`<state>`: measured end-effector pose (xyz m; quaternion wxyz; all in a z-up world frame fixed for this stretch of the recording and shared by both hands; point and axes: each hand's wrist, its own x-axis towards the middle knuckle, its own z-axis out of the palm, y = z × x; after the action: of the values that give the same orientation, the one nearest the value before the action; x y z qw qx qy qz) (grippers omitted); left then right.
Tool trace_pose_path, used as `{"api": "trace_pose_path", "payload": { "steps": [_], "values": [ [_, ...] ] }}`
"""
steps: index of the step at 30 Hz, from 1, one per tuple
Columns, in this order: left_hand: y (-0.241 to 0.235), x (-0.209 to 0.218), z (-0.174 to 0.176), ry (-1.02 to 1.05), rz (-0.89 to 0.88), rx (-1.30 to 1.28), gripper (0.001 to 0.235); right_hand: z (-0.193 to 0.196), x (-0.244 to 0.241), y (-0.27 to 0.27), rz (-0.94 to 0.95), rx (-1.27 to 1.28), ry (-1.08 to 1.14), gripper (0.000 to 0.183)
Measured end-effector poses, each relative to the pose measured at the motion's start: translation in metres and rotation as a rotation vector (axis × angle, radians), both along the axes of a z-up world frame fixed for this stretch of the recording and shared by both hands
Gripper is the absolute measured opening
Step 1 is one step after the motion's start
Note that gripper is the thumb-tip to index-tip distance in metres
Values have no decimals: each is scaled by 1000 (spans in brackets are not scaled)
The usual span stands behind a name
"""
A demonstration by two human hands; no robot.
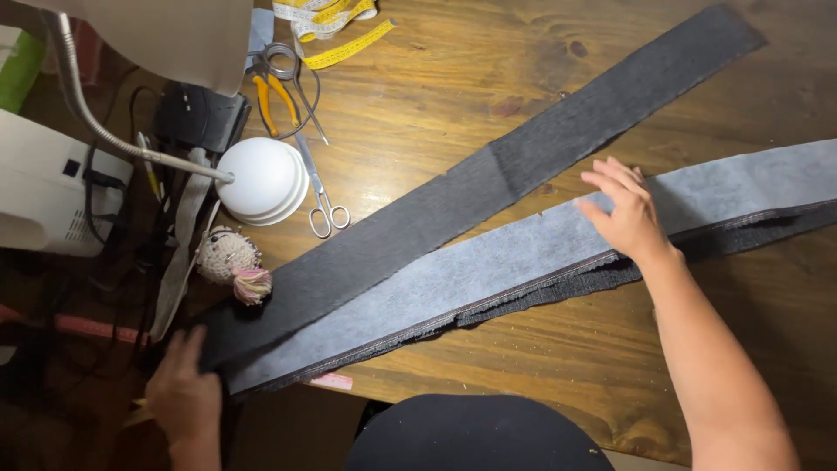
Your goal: Cutting a strip of fabric with scissors and pinning it to other fabric components on a wooden workbench.
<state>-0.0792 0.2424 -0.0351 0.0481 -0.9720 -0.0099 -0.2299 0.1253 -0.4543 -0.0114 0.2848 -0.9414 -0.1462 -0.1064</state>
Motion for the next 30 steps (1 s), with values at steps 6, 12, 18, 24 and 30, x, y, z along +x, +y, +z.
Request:
{"api": "trace_pose_path", "payload": {
  "steps": [6,12,18,24,30],
  "values": [
    [-15,8,25,216,224,-42,72,39,-55,16,94,-204,548,99],
    [-147,30,66,380,-293,-202,63,21,-72,-2,127,-127,392,56],
    [-184,26,29,306,-581,-362,52,18,-85,-12,211,-174,371,56],
    [-177,-2,45,418,-500,-281,69,2,-105,-18,253,-227,113,68],
    [-173,-17,24,308,-509,-234,49,6,-108,-6,59,-245,-490,39]
  ]
}}
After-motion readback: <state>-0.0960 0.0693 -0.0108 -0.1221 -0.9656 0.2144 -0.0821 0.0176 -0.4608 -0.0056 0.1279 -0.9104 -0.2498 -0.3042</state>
